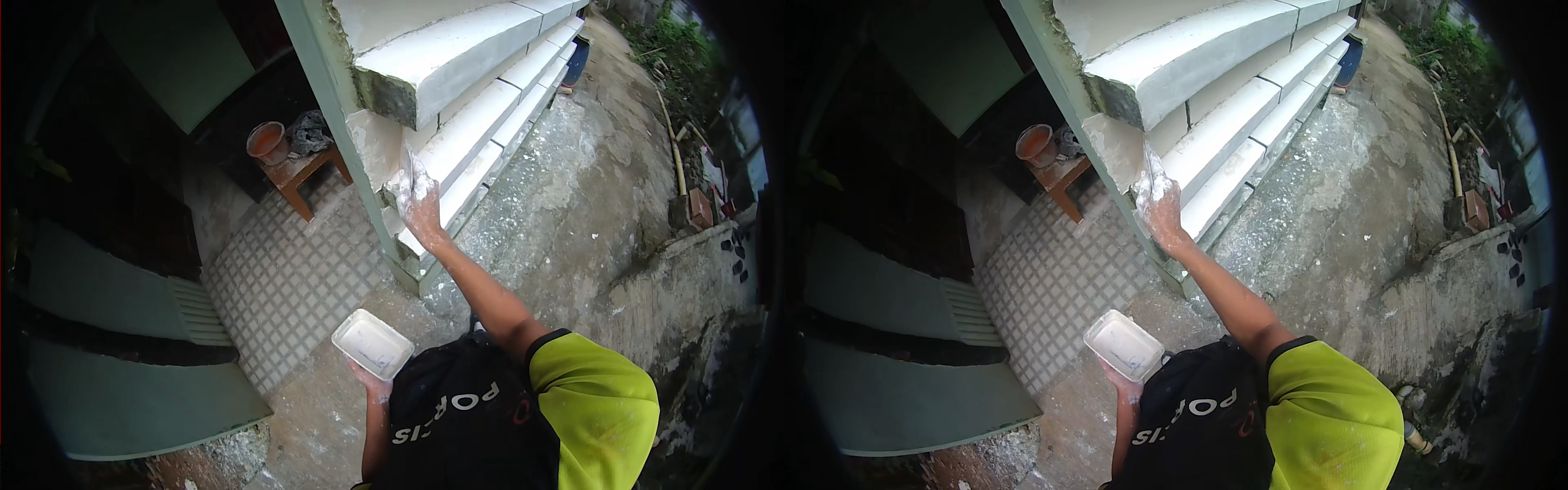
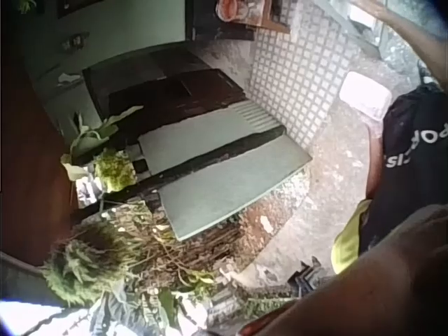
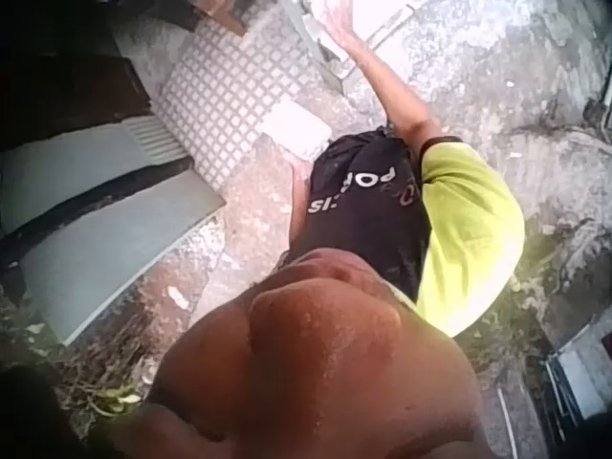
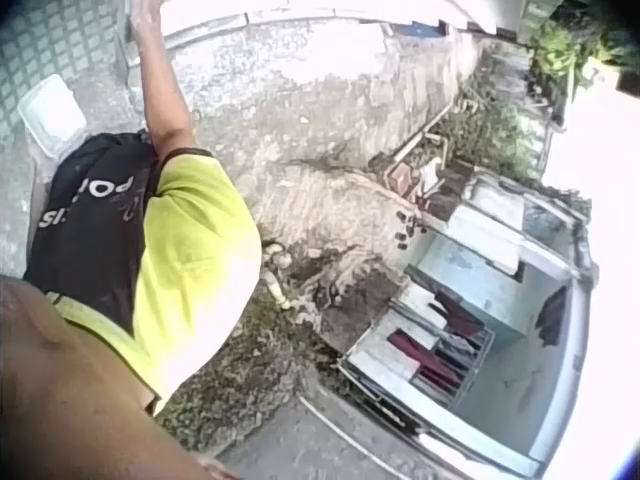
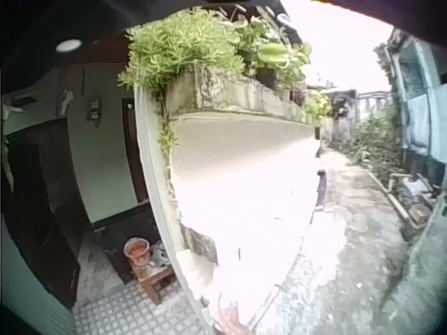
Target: Plastering and smoothing the corners and surfaces of an exterior architectural feature using a putty knife.
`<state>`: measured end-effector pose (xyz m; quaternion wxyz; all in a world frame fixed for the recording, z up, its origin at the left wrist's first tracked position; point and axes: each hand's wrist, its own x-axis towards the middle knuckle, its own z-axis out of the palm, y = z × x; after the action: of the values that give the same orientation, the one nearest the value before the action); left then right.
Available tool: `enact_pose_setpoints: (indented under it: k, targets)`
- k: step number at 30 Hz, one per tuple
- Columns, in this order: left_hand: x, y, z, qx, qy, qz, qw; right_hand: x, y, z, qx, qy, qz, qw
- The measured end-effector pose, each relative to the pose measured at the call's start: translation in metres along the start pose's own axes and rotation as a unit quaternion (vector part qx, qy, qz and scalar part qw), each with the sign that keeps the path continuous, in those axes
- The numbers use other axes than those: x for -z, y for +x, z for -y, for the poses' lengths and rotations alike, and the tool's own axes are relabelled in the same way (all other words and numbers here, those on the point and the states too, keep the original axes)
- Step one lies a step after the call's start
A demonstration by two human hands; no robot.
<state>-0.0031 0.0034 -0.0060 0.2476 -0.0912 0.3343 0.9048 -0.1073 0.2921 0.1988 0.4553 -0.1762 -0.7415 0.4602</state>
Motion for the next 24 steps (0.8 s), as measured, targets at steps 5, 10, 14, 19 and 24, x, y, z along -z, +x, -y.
enact_pose_setpoints:
  k: [5,10,14,19,24]
  targets:
    - [-0.003,0.003,0.005,-0.009,0.015,-0.007,1.0,0.012,-0.027,0.01,0.028,0.026,0.025,0.999]
    - [-0.008,0.004,0.01,-0.004,0.027,-0.022,0.999,0.014,0.004,-0.012,0.059,-0.048,-0.052,0.996]
    - [-0.008,0.005,0.012,0.008,0.036,-0.024,0.999,-0.018,-0.026,-0.022,0.139,-0.126,0.013,0.982]
    - [-0.008,0.005,0.012,0.005,0.022,-0.024,0.999,-0.001,-0.016,0.006,0.183,-0.006,-0.025,0.983]
    - [-0.018,-0.002,0.01,0.005,0.029,-0.039,0.999,-0.031,-0.021,-0.023,0.141,-0.053,-0.091,0.984]
